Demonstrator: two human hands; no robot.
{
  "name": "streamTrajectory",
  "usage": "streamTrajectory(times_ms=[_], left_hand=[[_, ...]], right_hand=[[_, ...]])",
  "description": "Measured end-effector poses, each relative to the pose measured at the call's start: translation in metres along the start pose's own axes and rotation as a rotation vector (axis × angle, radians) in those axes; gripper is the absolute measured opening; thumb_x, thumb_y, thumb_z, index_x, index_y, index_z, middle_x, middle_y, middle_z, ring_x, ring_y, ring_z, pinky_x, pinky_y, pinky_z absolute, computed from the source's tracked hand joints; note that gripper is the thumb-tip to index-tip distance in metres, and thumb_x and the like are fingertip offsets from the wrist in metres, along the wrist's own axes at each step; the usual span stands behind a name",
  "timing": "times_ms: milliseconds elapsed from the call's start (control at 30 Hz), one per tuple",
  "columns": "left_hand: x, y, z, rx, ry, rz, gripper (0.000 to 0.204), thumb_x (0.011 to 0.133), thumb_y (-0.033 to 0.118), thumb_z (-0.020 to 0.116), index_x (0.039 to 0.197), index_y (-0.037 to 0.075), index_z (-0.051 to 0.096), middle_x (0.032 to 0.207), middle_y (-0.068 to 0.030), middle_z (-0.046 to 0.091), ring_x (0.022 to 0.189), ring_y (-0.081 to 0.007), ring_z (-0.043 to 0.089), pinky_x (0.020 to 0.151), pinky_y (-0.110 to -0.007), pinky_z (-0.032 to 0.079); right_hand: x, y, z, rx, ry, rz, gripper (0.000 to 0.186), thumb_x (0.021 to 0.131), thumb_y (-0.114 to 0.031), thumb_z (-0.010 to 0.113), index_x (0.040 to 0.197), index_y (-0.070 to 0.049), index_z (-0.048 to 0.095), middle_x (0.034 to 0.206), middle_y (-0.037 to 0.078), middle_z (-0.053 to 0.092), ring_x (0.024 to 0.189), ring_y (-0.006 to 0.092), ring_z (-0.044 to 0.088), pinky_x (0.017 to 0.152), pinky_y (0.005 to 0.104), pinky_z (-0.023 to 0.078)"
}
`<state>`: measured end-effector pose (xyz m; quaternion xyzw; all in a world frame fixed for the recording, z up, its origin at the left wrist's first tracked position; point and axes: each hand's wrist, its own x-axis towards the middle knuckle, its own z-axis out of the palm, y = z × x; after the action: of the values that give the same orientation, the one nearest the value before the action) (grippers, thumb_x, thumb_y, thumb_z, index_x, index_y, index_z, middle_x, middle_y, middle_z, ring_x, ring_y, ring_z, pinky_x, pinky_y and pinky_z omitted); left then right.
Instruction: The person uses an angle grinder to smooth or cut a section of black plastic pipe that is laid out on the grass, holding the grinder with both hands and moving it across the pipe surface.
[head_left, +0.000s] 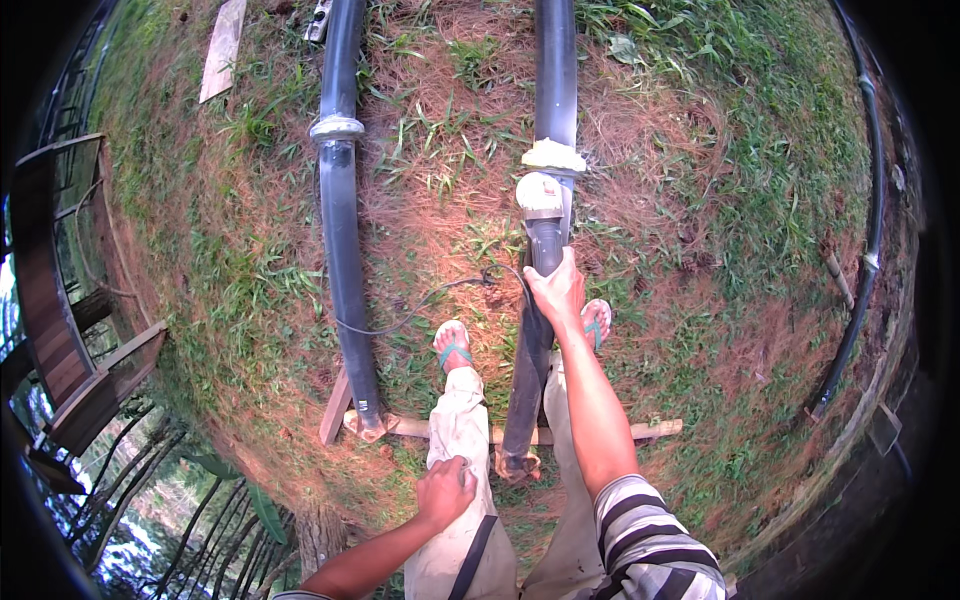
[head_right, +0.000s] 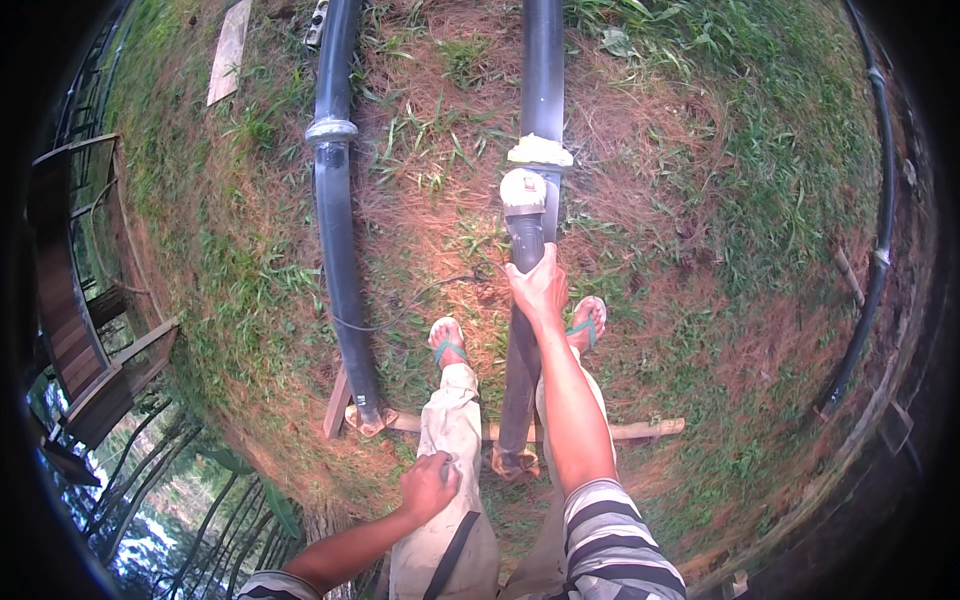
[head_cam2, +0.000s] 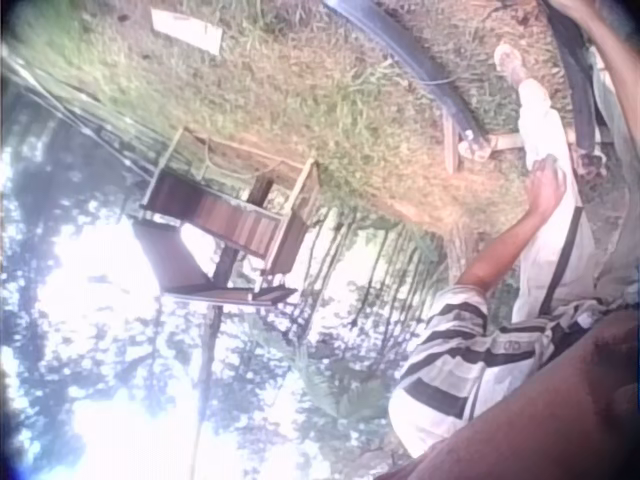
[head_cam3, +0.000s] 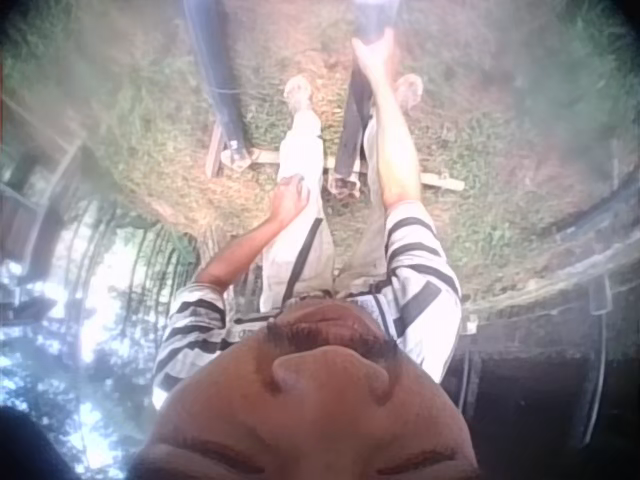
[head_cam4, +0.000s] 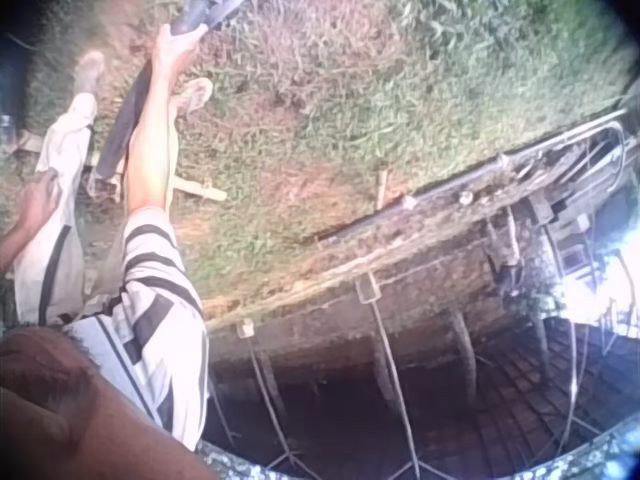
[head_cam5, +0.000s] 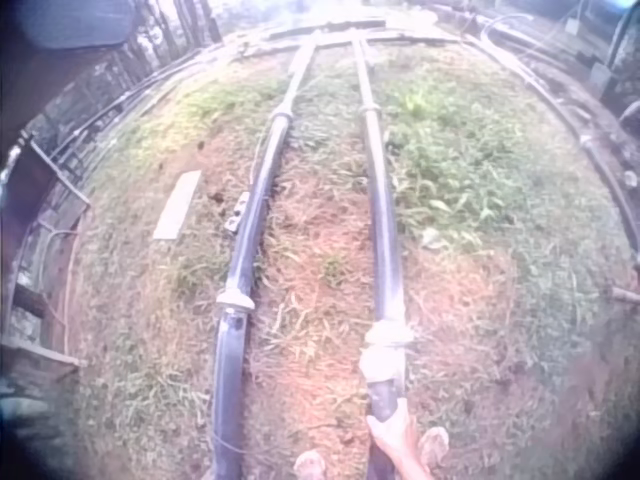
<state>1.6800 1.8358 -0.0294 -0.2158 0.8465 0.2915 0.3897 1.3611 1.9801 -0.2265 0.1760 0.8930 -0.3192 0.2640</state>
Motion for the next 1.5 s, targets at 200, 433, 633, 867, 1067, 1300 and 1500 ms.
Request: streamTrajectory(times_ms=[200, 433, 633, 867, 1067, 1300, 1500], left_hand=[[-0.001, -0.003, 0.004, 0.017, -0.02, 0.003, 0.021, 0.091, 0.024, 0.066, 0.105, 0.008, 0.07, 0.09, -0.0149, 0.073, 0.092, -0.0328, 0.071, 0.079, -0.049, 0.057], [0.002, 0.002, 0.0, 0.021, -0.056, -0.016, 0.022, 0.092, 0.025, 0.066, 0.106, 0.008, 0.07, 0.092, -0.0152, 0.074, 0.095, -0.0338, 0.071, 0.082, -0.05, 0.056], [0.002, 0.005, 0.0, 0.062, -0.078, -0.036, 0.023, 0.092, 0.026, 0.066, 0.107, 0.009, 0.07, 0.093, -0.0157, 0.073, 0.094, -0.0342, 0.071, 0.082, -0.052, 0.057], [0.002, 0.005, 0.001, 0.079, -0.082, -0.037, 0.024, 0.093, 0.027, 0.065, 0.109, 0.01, 0.07, 0.094, -0.0166, 0.073, 0.096, -0.0341, 0.071, 0.083, -0.052, 0.057], [0.002, 0.004, 0.0, 0.071, -0.088, -0.032, 0.025, 0.092, 0.027, 0.067, 0.11, 0.01, 0.07, 0.094, -0.0169, 0.073, 0.096, -0.0348, 0.07, 0.082, -0.051, 0.056], [0.003, 0.007, -0.006, 0.082, -0.094, -0.048, 0.024, 0.091, 0.026, 0.068, 0.107, 0.009, 0.07, 0.091, -0.0169, 0.072, 0.094, -0.0351, 0.07, 0.081, -0.051, 0.056], [0.003, 0.009, -0.008, 0.072, -0.065, -0.029, 0.023, 0.091, 0.026, 0.068, 0.106, 0.01, 0.071, 0.089, -0.0159, 0.072, 0.092, -0.0343, 0.071, 0.08, -0.05, 0.057]], right_hand=[[0.002, 0.018, -0.014, 0.142, 0.042, -0.007, 0.055, 0.079, -0.029, 0.085, 0.119, -0.001, 0.058, 0.103, 0.024, 0.075, 0.097, 0.0419, 0.075, 0.087, 0.0511, 0.057], [0.016, 0.042, -0.019, 0.285, -0.017, 0.025, 0.057, 0.077, -0.027, 0.088, 0.118, 0.0, 0.061, 0.102, 0.023, 0.076, 0.094, 0.0395, 0.075, 0.086, 0.0481, 0.057], [0.009, 0.017, -0.015, 0.185, -0.017, -0.034, 0.06, 0.076, -0.031, 0.088, 0.121, -0.001, 0.061, 0.107, 0.023, 0.075, 0.1, 0.0408, 0.075, 0.09, 0.0497, 0.056], [0.026, 0.041, -0.036, 0.307, 0.006, 0.09, 0.057, 0.075, -0.029, 0.089, 0.117, 0.0, 0.063, 0.102, 0.019, 0.075, 0.092, 0.0338, 0.074, 0.086, 0.0454, 0.057], [0.032, 0.053, -0.034, 0.456, 0.013, 0.097, 0.05, 0.077, -0.024, 0.088, 0.113, -0.001, 0.063, 0.099, 0.017, 0.075, 0.089, 0.0301, 0.074, 0.082, 0.0441, 0.057], [-0.003, 0.014, -0.011, -0.061, -0.032, -0.015, 0.061, 0.085, -0.029, 0.081, 0.131, -0.004, 0.049, 0.104, 0.03, 0.074, 0.099, 0.0511, 0.072, 0.087, 0.0584, 0.056], [-0.009, 0.01, -0.006, -0.19, -0.01, -0.036, 0.065, 0.087, -0.033, 0.082, 0.132, -0.001, 0.047, 0.106, 0.031, 0.073, 0.097, 0.0512, 0.072, 0.085, 0.0595, 0.056]])
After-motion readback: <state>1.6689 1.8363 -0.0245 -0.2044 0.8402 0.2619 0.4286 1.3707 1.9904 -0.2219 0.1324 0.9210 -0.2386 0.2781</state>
